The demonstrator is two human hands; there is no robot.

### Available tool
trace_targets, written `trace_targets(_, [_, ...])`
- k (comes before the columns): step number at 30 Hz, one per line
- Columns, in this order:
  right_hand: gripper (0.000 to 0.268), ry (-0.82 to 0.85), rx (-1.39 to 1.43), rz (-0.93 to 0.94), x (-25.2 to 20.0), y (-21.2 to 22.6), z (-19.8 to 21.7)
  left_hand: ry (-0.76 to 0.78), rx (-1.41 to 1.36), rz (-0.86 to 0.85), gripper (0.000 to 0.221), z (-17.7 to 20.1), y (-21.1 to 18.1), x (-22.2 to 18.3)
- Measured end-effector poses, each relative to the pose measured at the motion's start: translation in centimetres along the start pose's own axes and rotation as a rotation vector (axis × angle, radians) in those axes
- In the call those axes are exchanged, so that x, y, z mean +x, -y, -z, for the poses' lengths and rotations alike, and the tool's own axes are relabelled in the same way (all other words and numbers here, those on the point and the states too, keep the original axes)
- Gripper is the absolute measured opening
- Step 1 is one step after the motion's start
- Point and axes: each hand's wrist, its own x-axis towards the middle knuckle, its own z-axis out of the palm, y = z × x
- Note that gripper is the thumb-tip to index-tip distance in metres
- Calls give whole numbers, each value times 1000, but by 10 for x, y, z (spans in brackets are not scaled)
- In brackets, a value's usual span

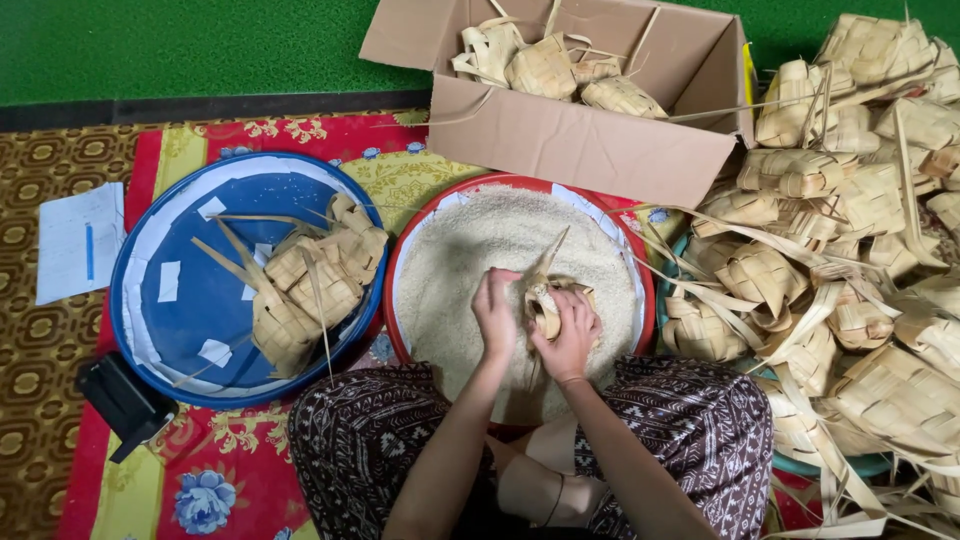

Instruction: Filling woven palm leaf pouches with raw rice by hand in a production setting.

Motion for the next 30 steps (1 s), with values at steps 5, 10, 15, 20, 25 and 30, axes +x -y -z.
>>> trace_targets(5, [61,-38,-48,50,-4,-14,-9,344,327,-417,24,-10,8,-15])
trace_targets(10, [51,-56,-60,62,-6,-20,-13,465,436,-695,19,-5,-33,-11])
trace_targets(15, [71,25,-4,-19,-1,2,4,40,395,-138,26,9,28,7])
trace_targets(20, [71,40,-3,-31,0,5,6,-62,71,484,37,17,51,7])
trace_targets(25, [69,40,2,-34,1,10,11,-64,-360,806,46,24,88,8])
trace_targets(30, [68,33,6,-34,1,9,10,-174,-530,604,39,17,51,18])
